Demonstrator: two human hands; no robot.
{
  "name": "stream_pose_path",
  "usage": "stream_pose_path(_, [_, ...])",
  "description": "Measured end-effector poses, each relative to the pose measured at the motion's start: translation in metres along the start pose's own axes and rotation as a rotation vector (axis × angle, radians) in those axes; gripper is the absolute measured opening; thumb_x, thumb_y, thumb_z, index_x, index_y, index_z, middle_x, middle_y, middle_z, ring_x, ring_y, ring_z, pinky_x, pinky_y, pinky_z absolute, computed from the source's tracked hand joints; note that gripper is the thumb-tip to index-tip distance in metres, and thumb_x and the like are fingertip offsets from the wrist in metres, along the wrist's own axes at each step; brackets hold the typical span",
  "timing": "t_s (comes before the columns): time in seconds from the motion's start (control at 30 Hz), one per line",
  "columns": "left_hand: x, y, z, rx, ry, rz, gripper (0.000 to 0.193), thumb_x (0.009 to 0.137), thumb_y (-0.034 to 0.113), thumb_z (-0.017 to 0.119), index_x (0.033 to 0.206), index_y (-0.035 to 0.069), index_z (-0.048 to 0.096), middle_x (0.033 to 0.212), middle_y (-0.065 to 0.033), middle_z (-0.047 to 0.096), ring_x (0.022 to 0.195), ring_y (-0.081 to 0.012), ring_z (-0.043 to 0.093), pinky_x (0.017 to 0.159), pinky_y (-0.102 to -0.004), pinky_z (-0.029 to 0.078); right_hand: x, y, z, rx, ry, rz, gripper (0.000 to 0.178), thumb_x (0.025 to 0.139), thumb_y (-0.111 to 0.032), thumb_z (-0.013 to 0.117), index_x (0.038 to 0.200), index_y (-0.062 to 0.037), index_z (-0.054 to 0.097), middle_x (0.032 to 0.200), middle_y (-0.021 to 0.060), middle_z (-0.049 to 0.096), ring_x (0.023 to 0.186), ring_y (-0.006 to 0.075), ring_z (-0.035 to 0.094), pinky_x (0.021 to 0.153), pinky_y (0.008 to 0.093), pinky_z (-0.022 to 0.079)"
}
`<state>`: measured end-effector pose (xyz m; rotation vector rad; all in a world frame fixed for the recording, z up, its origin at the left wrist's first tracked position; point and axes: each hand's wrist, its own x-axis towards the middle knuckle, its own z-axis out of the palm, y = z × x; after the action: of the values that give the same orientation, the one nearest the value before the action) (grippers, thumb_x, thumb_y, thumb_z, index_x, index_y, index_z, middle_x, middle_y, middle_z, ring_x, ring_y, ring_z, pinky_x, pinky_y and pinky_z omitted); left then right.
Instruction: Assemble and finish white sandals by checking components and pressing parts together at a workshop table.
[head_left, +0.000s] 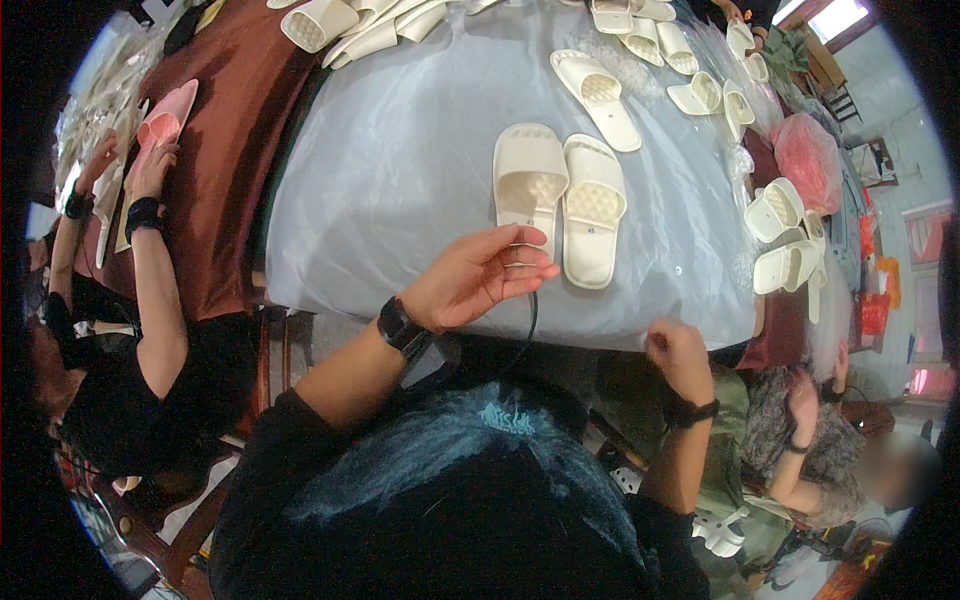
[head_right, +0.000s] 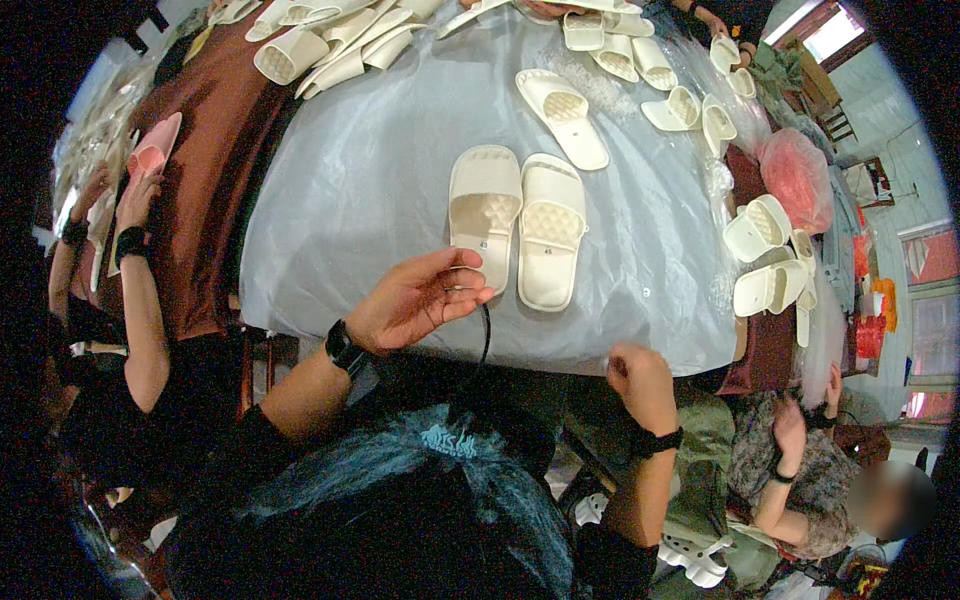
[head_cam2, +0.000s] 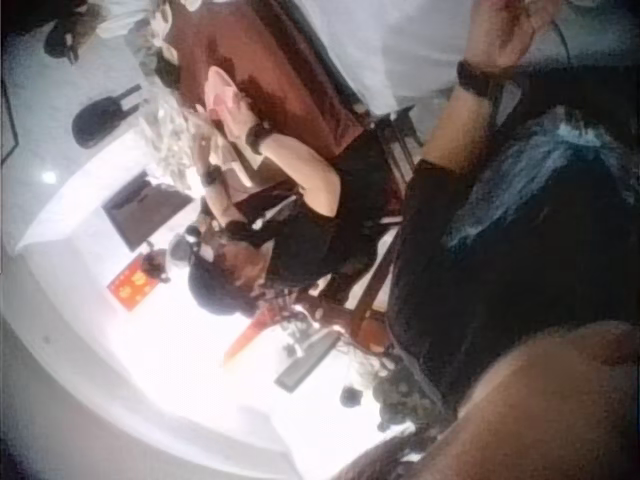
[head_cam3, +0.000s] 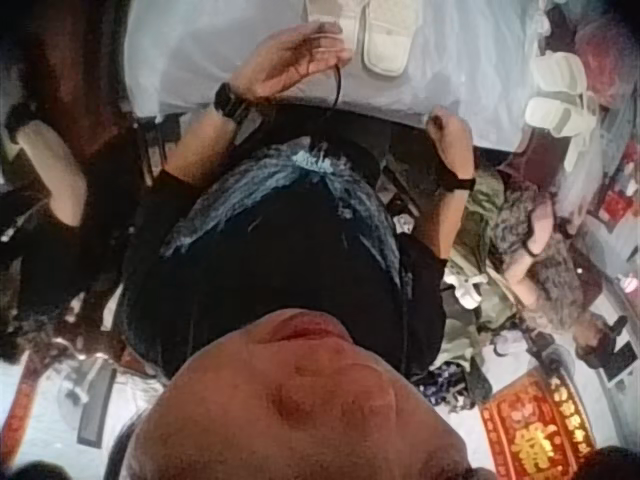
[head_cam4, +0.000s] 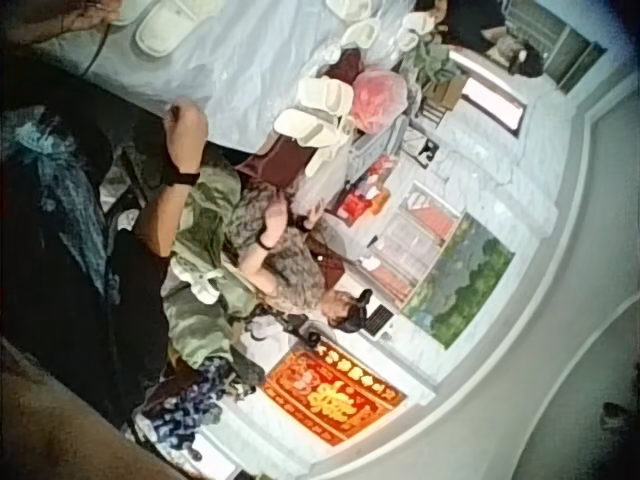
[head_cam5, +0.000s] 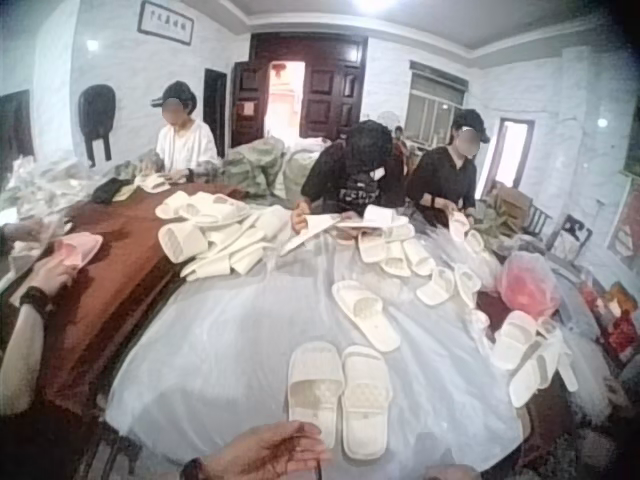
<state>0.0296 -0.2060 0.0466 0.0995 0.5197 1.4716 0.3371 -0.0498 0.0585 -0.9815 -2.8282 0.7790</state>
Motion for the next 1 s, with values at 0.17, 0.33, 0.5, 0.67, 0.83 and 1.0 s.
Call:
stream_pose_path(0.17, [0.004, -0.021, 0.005, 0.109, -0.019, -0.173, 0.029, 0.102, 0.025, 0.045, 0.111, 0.0, 0.057, 0.088, -0.0096, 0.069, 0.096, -0.0223, 0.067, 0.083, -0.0289, 0.056, 0.041, -0.019, 0.0, -0.077, 0.332, 0.15, 0.007, 0.077, -0.005, 0.063, 0.083, -0.0027, 0.059, 0.072, 0.0185, 0.06, 0.068, 0.0376, 0.06, 0.061, 0.0418, 0.046])
stream_pose_path(0.33, [0.013, -0.042, 0.001, 0.092, 0.019, -0.243, 0.025, 0.102, 0.021, 0.046, 0.111, 0.0, 0.055, 0.091, -0.0123, 0.067, 0.097, -0.0238, 0.067, 0.083, -0.0285, 0.056, 0.104, -0.043, 0.023, 0.057, 0.482, -0.066, 0.005, 0.08, -0.007, 0.062, 0.083, -0.004, 0.059, 0.073, 0.0172, 0.06, 0.069, 0.0371, 0.061, 0.059, 0.0444, 0.046])
stream_pose_path(0.5, [0.011, -0.036, 0.003, 0.005, 0.086, -0.156, 0.02, 0.099, 0.008, 0.043, 0.115, -0.004, 0.049, 0.102, -0.0212, 0.064, 0.105, -0.0319, 0.064, 0.092, -0.0337, 0.055, 0.138, -0.045, 0.039, -0.127, 0.402, -0.124, 0.004, 0.082, -0.009, 0.062, 0.082, -0.0056, 0.06, 0.077, 0.0152, 0.062, 0.072, 0.0369, 0.061, 0.06, 0.0454, 0.047])
stream_pose_path(0.67, [0.018, -0.03, -0.004, -0.195, 0.068, -0.089, 0.023, 0.094, -0.003, 0.038, 0.116, -0.008, 0.042, 0.108, -0.0288, 0.057, 0.116, -0.0405, 0.055, 0.106, -0.0395, 0.045, 0.145, -0.045, 0.044, -0.022, 0.382, -0.155, 0.006, 0.081, -0.006, 0.062, 0.087, -0.0032, 0.062, 0.08, 0.0166, 0.063, 0.075, 0.0362, 0.062, 0.063, 0.0435, 0.048])
stream_pose_path(0.83, [0.025, -0.033, -0.007, -0.283, 0.062, -0.05, 0.02, 0.093, -0.003, 0.039, 0.11, -0.01, 0.046, 0.11, -0.0296, 0.057, 0.116, -0.041, 0.055, 0.106, -0.0394, 0.045, 0.125, -0.03, 0.041, 0.409, 0.313, 0.002, 0.031, 0.081, 0.005, 0.062, 0.112, -0.0022, 0.064, 0.088, 0.0171, 0.067, 0.076, 0.0261, 0.066, 0.072, 0.0324, 0.051])
stream_pose_path(1.0, [0.031, -0.036, -0.001, -0.261, 0.139, -0.071, 0.02, 0.097, 0.005, 0.042, 0.103, -0.011, 0.052, 0.109, -0.0301, 0.059, 0.115, -0.0412, 0.056, 0.103, -0.0382, 0.048, 0.109, -0.024, 0.029, 0.428, 0.259, -0.025, 0.044, 0.083, 0.01, 0.057, 0.125, -0.0045, 0.059, 0.092, 0.0095, 0.064, 0.082, 0.0158, 0.061, 0.075, 0.0282, 0.049])
